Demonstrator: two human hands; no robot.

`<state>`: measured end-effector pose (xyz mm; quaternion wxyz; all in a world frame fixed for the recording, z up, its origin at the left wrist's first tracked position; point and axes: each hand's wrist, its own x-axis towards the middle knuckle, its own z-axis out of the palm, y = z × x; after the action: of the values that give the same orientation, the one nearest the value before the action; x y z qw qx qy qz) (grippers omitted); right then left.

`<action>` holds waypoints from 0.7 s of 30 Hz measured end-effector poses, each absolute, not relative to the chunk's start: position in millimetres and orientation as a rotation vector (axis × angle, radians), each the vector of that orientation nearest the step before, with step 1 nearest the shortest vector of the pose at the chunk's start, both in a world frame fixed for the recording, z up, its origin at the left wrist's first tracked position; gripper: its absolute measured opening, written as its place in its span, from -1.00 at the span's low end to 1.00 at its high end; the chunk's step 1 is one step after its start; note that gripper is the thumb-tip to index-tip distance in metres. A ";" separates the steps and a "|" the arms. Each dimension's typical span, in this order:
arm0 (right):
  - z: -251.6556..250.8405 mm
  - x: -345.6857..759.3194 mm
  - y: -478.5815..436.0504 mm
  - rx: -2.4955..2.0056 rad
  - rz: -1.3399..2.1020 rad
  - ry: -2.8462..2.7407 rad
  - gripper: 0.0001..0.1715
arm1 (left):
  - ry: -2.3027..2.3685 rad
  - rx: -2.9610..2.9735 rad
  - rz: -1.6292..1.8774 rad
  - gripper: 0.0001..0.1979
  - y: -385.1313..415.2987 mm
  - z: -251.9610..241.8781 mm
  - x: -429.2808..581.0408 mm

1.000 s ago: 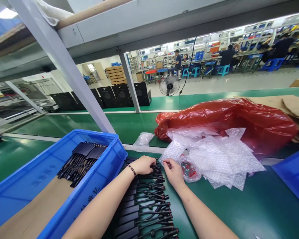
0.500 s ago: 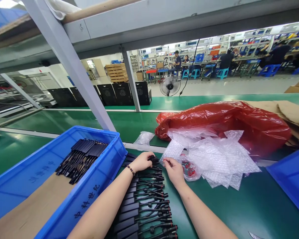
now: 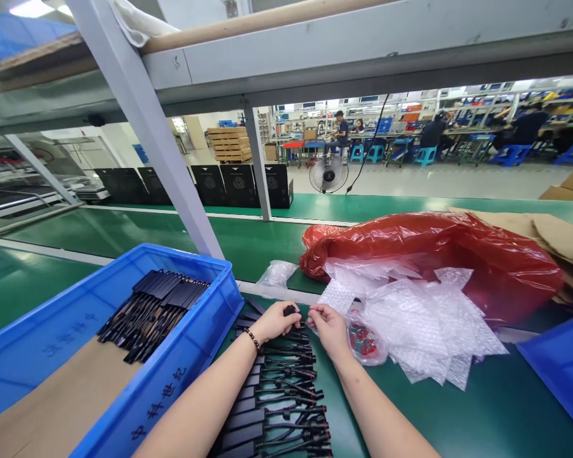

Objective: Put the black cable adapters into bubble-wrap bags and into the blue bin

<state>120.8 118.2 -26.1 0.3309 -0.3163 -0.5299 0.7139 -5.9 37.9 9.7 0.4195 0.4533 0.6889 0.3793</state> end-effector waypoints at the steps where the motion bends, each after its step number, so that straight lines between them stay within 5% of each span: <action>1: -26.4 119.8 118.9 -0.831 1.866 -1.394 -0.64 | 1.704 1.122 0.970 -0.73 37.5 9.8 -7.0; 21: -23.0 117.8 112.2 -0.740 1.836 -1.621 -0.71 | 1.761 1.276 1.086 -0.92 36.5 9.3 -10.1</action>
<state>117.8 112.2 -23.0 0.2873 -0.2769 -0.6069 0.6874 -10.1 36.5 9.3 0.3480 0.4922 0.6792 0.4187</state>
